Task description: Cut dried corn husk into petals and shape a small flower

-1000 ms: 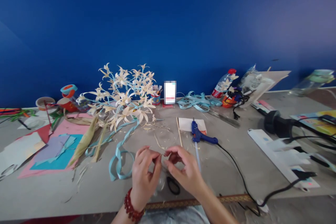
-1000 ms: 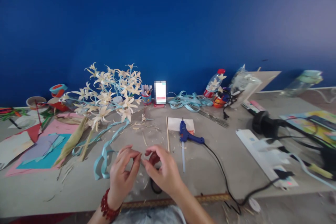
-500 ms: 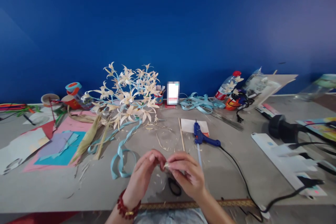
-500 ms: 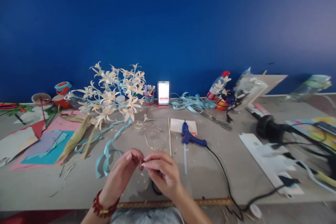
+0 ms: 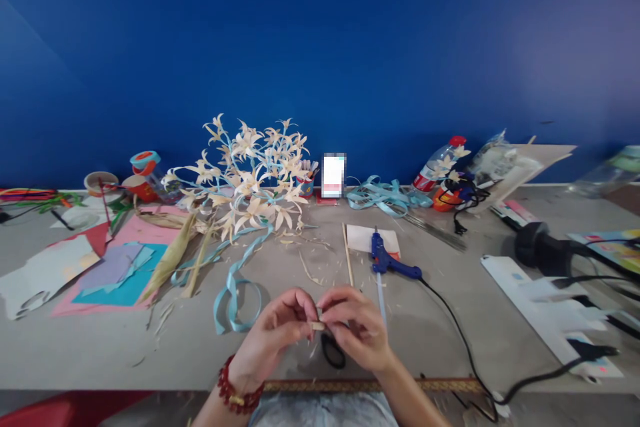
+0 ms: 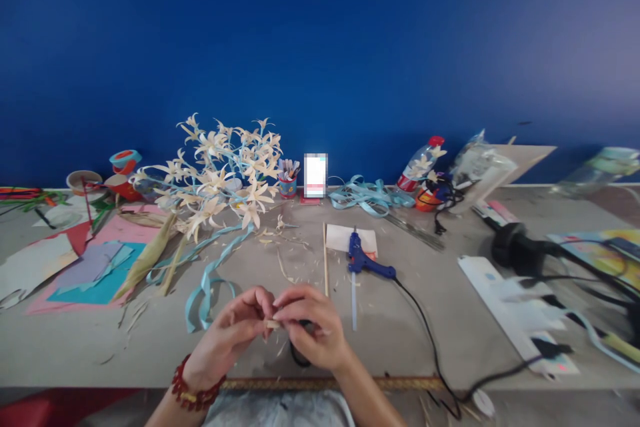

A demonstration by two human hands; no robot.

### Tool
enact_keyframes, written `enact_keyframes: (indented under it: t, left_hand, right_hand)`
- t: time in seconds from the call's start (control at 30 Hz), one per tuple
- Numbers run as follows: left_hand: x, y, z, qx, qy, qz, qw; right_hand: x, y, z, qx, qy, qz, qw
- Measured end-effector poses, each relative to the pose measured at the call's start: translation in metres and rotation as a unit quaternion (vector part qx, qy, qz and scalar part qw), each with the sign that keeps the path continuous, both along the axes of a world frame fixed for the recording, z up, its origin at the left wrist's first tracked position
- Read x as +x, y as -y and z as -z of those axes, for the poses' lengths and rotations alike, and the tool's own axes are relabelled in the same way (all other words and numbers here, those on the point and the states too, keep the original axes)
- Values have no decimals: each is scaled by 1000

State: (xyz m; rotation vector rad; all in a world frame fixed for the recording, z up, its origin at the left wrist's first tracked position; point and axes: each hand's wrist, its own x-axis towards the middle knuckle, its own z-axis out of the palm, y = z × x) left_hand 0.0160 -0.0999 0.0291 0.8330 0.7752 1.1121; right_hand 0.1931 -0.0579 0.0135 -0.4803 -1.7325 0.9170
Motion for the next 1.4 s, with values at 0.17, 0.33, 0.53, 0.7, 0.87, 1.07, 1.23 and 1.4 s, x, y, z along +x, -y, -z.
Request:
enact_keyframes:
  t: [0.17, 0.33, 0.53, 0.7, 0.87, 1.07, 1.23, 1.4]
  left_hand:
    - [-2, 4, -1, 49, -53, -18, 997]
    - [-2, 6, -1, 127, -125, -34, 983]
    - [-4, 9, -1, 141, -137, -55, 979]
    - [2, 5, 3, 80, -53, -68, 993]
    - [10, -4, 13, 43, -19, -98, 994]
    - [10, -9, 15, -8, 5, -99, 995]
    - [9, -12, 14, -30, 12, -104, 994]
    - [8, -11, 16, -48, 21, -111, 992]
  right_hand:
    - [-1, 6, -3, -105, -18, -53, 993]
    - [-4, 11, -2, -168, -12, -45, 985]
    - [-5, 14, 2, -272, -70, -97, 955]
    - [-7, 13, 4, -360, -120, -112, 918]
    - [-11, 13, 7, -411, -141, -94, 896]
    - [-15, 10, 12, -454, -189, -123, 862]
    - [-17, 10, 18, -456, -195, -125, 859]
    - [-18, 9, 23, -455, -183, -120, 863]
